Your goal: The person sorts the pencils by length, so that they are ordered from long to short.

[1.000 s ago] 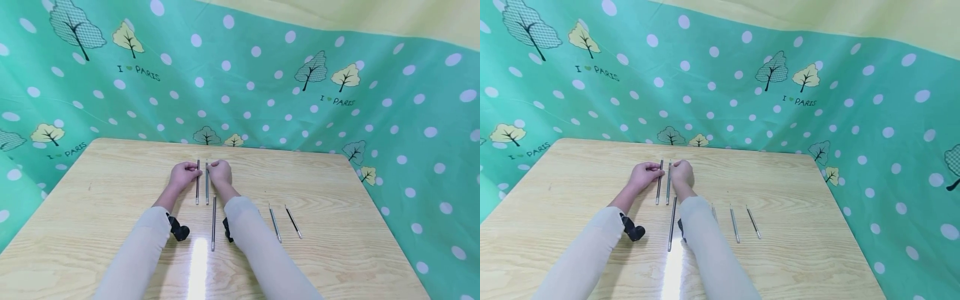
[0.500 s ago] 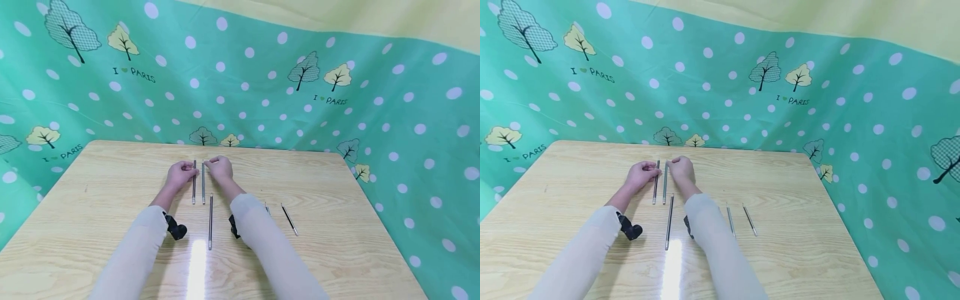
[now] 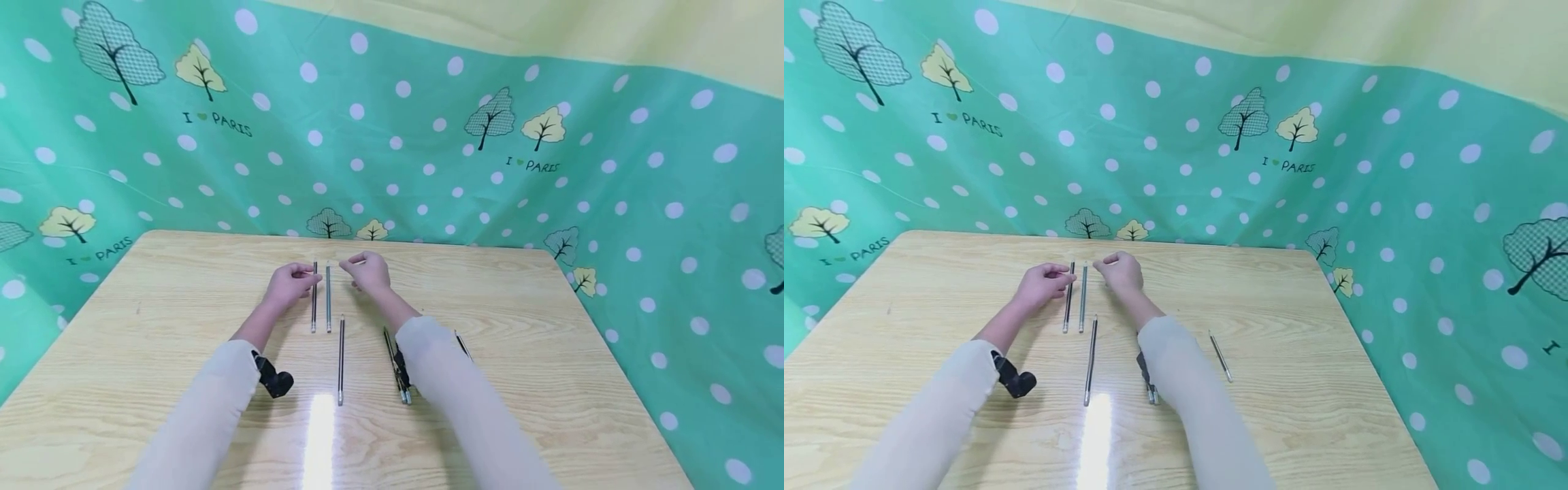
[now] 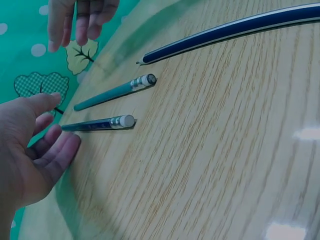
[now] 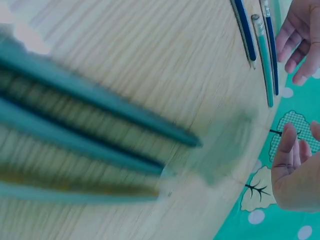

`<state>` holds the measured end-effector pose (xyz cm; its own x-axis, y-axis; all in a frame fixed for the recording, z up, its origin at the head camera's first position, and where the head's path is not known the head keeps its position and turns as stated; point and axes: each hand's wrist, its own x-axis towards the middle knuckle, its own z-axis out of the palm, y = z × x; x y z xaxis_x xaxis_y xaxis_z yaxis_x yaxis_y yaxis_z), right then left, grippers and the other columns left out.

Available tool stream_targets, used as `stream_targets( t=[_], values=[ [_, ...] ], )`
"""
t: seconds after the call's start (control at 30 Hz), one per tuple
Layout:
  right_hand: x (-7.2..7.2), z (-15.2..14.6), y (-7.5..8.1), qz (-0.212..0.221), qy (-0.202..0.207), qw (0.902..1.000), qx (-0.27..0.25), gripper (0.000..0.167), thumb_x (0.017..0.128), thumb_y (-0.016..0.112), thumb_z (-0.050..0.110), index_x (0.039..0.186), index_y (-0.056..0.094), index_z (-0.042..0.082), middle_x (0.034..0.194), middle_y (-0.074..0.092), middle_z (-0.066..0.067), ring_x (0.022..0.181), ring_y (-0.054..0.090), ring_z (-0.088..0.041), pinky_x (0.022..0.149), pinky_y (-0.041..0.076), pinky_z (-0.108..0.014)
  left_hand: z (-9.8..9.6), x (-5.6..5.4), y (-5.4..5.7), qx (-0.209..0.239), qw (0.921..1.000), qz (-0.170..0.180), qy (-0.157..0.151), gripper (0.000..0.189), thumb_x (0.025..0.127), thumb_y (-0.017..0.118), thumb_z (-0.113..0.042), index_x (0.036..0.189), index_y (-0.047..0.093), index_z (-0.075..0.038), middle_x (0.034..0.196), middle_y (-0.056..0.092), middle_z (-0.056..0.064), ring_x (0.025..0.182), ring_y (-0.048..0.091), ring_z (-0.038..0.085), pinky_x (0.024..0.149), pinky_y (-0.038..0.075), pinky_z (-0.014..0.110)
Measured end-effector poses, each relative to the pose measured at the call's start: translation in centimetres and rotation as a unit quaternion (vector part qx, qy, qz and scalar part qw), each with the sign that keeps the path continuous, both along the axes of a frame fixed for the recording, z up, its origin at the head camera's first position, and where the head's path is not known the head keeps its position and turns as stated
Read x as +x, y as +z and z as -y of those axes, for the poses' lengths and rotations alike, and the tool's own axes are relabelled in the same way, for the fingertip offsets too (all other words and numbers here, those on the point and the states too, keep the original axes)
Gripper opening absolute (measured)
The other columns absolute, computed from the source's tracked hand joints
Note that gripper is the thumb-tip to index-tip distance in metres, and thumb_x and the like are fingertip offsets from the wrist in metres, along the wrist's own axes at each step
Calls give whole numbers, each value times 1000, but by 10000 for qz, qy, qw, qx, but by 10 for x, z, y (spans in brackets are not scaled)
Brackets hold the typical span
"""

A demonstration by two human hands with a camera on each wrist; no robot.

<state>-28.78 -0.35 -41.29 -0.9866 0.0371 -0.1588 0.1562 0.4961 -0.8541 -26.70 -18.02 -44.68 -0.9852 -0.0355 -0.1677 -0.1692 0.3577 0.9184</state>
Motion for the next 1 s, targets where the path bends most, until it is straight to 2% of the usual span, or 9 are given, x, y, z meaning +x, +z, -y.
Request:
stream_targets(
  t=[0.23, 0.43, 0.57, 0.83, 1.0],
  values=[
    [8, -21, 6, -94, 341, 9994, -62, 30, 85, 67, 34, 104, 62, 10, 96, 68, -12, 79, 67, -32, 63, 57, -34, -2, 5, 10, -316, 9990, -53, -306, 47, 91, 61, -27, 129, 50, -1, 119, 53, 17, 100, 58, 28, 83, 56, 34],
    [13, -34, 9, -89, 528, 9985, -66, 31, 85, 67, 34, 104, 61, 9, 100, 68, -18, 80, 66, -36, 68, 58, -42, -8, 7, 16, -726, 9965, -96, -405, 45, 89, 62, -30, 125, 55, -3, 115, 56, 14, 90, 56, 20, 77, 55, 30],
    [16, -41, 9, -74, 596, 9982, -2, 28, 86, 67, 32, 102, 61, 10, 98, 68, -19, 80, 66, -36, 69, 58, -43, -10, 10, 19, -918, 9942, -150, -543, 44, 90, 62, -30, 124, 56, -3, 114, 56, 14, 92, 55, 20, 75, 53, 26],
    [26, -49, 10, 28, 860, 9963, 78, 28, 85, 68, 33, 102, 62, 11, 95, 68, -21, 80, 66, -37, 68, 57, -47, -13, 19, 22, -976, 9920, -216, -774, 46, 90, 62, -33, 124, 56, -3, 114, 57, 14, 100, 54, 25, 72, 49, 24],
    [32, -55, 11, 4, 1010, 9949, 65, 28, 84, 69, 34, 101, 63, 12, 94, 67, -22, 78, 66, -36, 68, 56, -48, -18, 24, 27, -1033, 9898, -348, -919, 46, 88, 64, -34, 120, 58, -2, 109, 58, 12, 97, 54, 23, 72, 49, 24]
  ],
)
